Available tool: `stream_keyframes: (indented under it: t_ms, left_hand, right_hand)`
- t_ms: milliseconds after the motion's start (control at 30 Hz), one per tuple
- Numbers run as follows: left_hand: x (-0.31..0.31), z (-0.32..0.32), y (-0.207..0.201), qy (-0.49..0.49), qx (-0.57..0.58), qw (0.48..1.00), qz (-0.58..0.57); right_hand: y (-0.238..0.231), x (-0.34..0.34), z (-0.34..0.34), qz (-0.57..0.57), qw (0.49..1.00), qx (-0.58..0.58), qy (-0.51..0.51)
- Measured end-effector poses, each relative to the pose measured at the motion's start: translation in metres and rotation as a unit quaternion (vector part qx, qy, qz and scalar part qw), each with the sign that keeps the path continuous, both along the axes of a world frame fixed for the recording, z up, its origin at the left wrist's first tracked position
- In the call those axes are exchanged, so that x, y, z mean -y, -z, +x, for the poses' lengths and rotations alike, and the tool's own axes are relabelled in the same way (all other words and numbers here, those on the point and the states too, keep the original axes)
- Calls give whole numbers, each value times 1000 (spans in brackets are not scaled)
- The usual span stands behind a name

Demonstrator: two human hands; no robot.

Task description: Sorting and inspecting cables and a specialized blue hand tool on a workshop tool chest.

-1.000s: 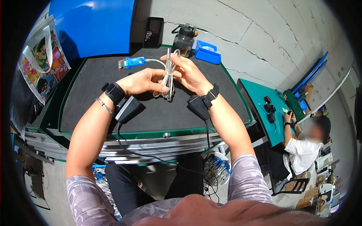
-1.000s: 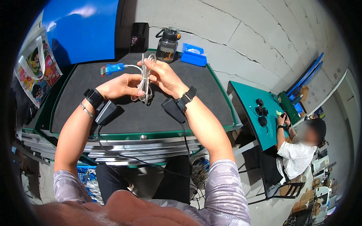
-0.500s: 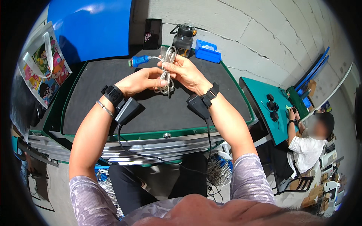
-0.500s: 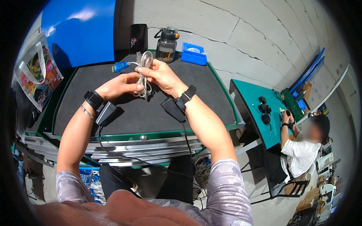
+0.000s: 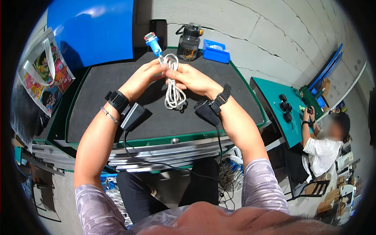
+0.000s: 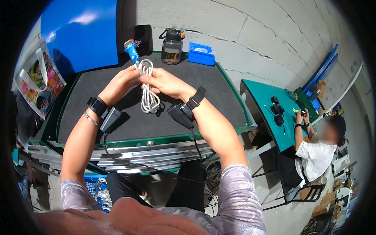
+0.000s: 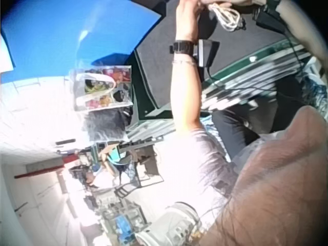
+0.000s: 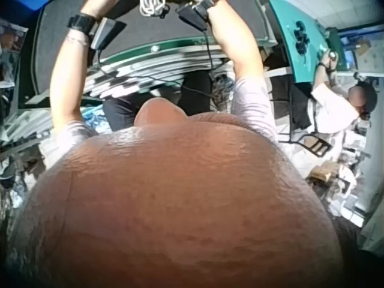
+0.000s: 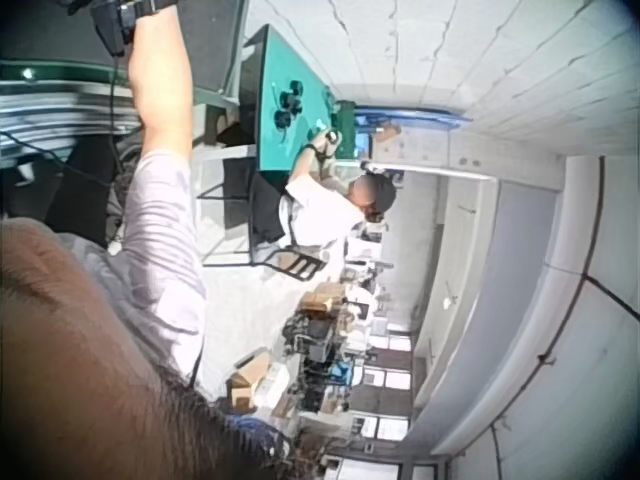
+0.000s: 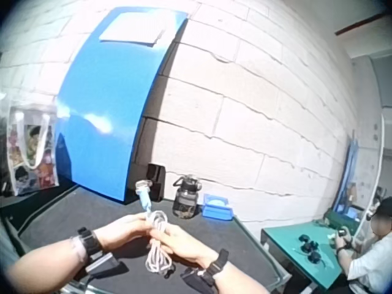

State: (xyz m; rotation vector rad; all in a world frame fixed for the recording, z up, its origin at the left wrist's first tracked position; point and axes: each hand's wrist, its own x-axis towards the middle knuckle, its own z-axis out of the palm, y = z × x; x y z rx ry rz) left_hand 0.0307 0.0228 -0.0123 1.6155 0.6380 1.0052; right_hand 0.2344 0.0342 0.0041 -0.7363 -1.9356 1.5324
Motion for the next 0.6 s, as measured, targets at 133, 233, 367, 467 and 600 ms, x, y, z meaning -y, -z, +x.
stream_keyframes:
  t_ms: [133,233,367,467,600]
  left_hand:
    - [7,9,-4,-5,-5,1000,8]
    - [12,7,-9,-26,-10,1000,-1]
    - [13,9,-12,-48,79,995,26]
    - [16,9,-16,-57,70,995,53]
    - [27,10,-19,31,-14,999,-31]
  right_hand:
    - [5,1,0,-24,995,-21,-95]
    - [8,2,5,-49,990,-17,-133]
    - [5,-14,13,-69,995,-2,-67]
    - [0,-28,23,-71,986,-139,54]
    - [-1,-35,31,-80,956,-271,83]
